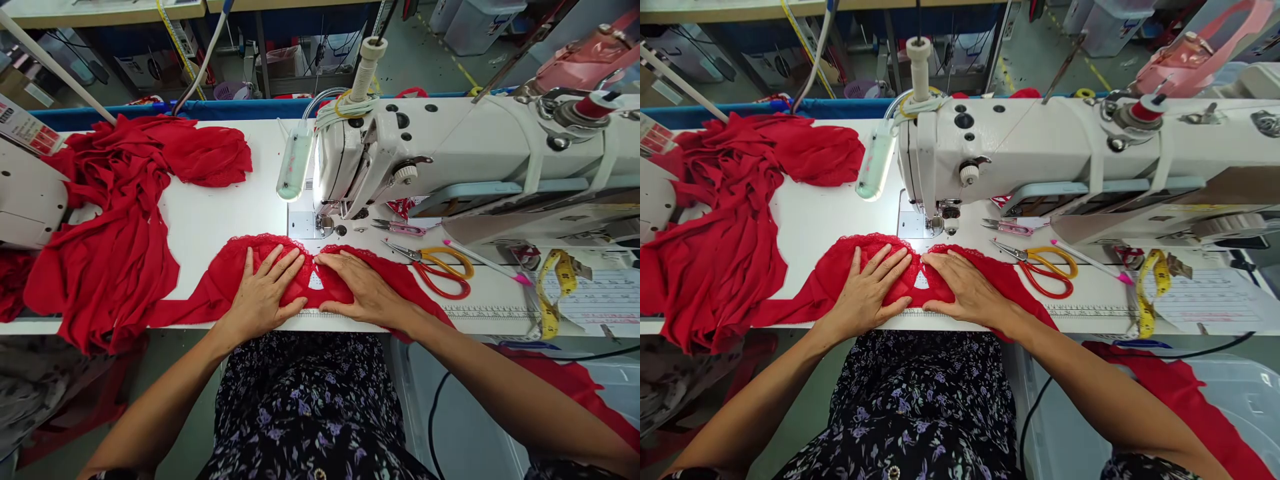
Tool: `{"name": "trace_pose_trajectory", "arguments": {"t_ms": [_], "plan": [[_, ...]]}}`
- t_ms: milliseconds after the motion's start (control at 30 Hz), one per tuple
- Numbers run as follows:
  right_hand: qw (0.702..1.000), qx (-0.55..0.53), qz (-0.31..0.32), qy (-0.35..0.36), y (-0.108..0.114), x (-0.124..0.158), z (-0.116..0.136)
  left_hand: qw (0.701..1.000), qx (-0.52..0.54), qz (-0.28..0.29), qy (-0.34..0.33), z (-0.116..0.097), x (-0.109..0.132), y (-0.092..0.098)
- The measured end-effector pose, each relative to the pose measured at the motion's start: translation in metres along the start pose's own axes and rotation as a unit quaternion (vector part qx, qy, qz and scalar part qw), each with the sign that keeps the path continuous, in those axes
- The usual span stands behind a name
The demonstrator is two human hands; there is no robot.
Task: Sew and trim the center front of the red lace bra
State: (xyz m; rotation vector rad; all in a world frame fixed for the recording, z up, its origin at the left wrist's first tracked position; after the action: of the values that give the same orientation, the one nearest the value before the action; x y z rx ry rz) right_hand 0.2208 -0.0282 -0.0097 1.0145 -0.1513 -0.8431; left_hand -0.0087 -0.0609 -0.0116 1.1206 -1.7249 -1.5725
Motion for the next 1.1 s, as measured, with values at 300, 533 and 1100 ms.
{"name": "trace_pose_trajectory", "arguments": {"t_ms": [300, 533, 1100], "plan": [[1.0, -0.003, -0.003, 0.001, 0.0, 0.0005, -0.0007, 1.0, -0.002, 0.004, 0.003, -0.0008, 0.0001, 0.0008], [1.0, 0.002, -0.001, -0.003, -0.0006, 0.0007, -0.001, 1.0, -0.005, 0.004, 0.002, -0.0005, 0.0004, 0.0008], [1.0, -0.004, -0.002, 0.001, -0.0018, 0.0015, -0.0021, 1.0, 0.01, -0.003, 0.0, -0.0003, -0.0003, 0.0014]]}}
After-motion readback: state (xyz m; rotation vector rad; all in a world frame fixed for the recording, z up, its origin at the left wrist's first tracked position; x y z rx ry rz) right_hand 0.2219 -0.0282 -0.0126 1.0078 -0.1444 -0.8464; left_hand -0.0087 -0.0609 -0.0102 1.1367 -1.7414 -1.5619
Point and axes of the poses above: each hand's wrist, its own x-axis away from the middle knuckle, its own y-axis out of the back of the hand, z = x × y, the point moved 2 cm from there along -x, towards the middle knuckle, and after that the axes turned 4 degrees about -z, right-handed, at the moved point
